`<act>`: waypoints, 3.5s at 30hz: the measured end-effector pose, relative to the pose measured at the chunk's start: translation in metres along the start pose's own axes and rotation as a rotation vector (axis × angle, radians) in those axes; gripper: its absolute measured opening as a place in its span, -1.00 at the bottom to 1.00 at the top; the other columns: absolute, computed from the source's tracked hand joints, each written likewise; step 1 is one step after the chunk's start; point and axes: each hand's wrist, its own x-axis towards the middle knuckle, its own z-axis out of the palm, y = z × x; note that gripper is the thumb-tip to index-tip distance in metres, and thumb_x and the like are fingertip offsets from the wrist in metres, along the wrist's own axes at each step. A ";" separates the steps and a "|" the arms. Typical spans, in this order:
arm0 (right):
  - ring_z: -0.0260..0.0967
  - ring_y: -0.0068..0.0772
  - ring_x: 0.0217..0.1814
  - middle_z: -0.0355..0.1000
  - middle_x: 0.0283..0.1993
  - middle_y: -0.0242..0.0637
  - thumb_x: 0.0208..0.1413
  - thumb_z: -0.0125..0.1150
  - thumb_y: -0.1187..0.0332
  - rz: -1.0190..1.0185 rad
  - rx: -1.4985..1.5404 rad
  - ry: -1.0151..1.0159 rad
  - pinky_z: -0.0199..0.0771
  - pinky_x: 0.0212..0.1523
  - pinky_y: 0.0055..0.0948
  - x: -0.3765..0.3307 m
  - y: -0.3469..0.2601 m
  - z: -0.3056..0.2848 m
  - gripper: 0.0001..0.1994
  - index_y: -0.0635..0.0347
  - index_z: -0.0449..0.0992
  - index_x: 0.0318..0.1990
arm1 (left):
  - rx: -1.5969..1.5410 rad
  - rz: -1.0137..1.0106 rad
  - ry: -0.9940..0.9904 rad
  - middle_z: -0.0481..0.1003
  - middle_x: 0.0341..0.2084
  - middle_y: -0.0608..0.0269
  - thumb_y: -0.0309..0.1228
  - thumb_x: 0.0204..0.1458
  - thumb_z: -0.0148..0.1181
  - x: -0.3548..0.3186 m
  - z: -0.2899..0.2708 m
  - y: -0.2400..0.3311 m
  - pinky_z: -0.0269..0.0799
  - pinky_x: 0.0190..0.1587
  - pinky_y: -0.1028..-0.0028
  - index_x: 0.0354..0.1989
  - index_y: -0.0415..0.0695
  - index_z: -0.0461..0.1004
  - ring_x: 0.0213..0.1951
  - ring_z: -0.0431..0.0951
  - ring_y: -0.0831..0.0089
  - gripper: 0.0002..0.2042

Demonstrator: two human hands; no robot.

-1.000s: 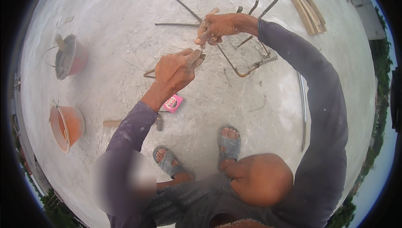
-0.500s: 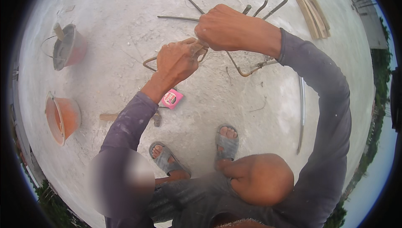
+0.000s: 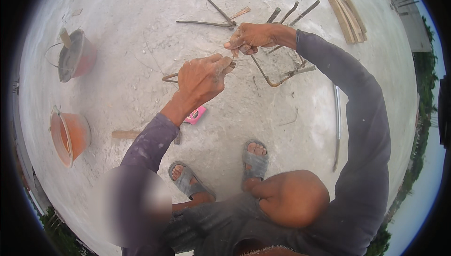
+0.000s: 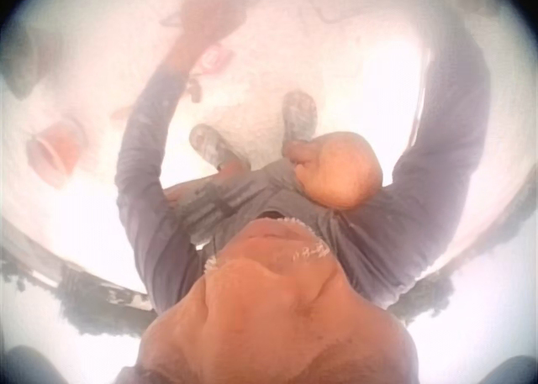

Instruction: The person assembles a metal frame by bending and twisting wire ties around intersecting rods using pliers and a metal bar. They repeatedly tighten the ties, reposition the frame, and adjust components on a concrete floor.

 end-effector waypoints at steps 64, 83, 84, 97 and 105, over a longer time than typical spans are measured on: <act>0.40 0.13 0.20 0.32 0.15 0.03 0.24 0.21 0.26 0.053 -0.631 1.102 0.48 0.13 0.03 0.197 0.097 -0.016 -0.54 0.34 0.43 0.21 | 0.117 -0.082 0.302 0.48 -0.59 0.24 -0.50 -0.08 0.40 -0.136 -0.191 -0.066 0.26 -0.56 0.34 -0.26 -0.14 0.59 -0.63 0.42 0.29 -0.81; 0.43 0.25 0.14 0.30 0.20 0.13 -0.01 0.10 0.62 -0.005 -0.568 1.109 0.48 0.15 -0.03 0.177 0.098 0.031 -0.43 0.32 0.43 0.26 | 0.064 -0.073 0.229 0.49 -0.55 0.31 -0.47 -0.02 0.38 -0.152 -0.181 -0.035 0.27 -0.55 0.34 -0.21 -0.08 0.59 -0.59 0.46 0.35 -0.82; 0.43 0.24 0.13 0.31 0.20 0.11 0.01 0.12 0.59 -0.034 -0.614 1.111 0.48 0.14 -0.02 0.179 0.097 0.035 -0.45 0.31 0.43 0.25 | 0.042 -0.051 0.260 0.49 -0.55 0.30 -0.49 -0.02 0.37 -0.152 -0.181 -0.033 0.27 -0.54 0.34 -0.19 -0.09 0.59 -0.60 0.45 0.33 -0.80; 0.49 0.28 0.05 0.23 0.27 0.14 0.00 0.21 0.32 0.118 -0.540 0.933 0.52 0.08 0.05 0.134 0.076 0.136 -0.44 0.30 0.45 0.21 | 0.005 -0.026 0.278 0.53 -0.53 0.26 -0.50 -0.06 0.36 -0.174 -0.179 -0.035 0.30 -0.54 0.33 -0.20 -0.15 0.59 -0.59 0.47 0.27 -0.79; 0.37 -0.17 0.26 0.27 0.30 -0.15 0.26 0.13 0.36 -0.520 -1.603 0.516 0.37 0.28 -0.15 0.105 0.118 0.135 -0.53 0.17 0.32 0.31 | 0.040 0.071 0.211 0.50 -0.57 0.16 -0.44 0.12 0.25 -0.171 -0.176 -0.015 0.23 -0.52 0.37 -0.26 -0.25 0.56 -0.60 0.42 0.31 -0.87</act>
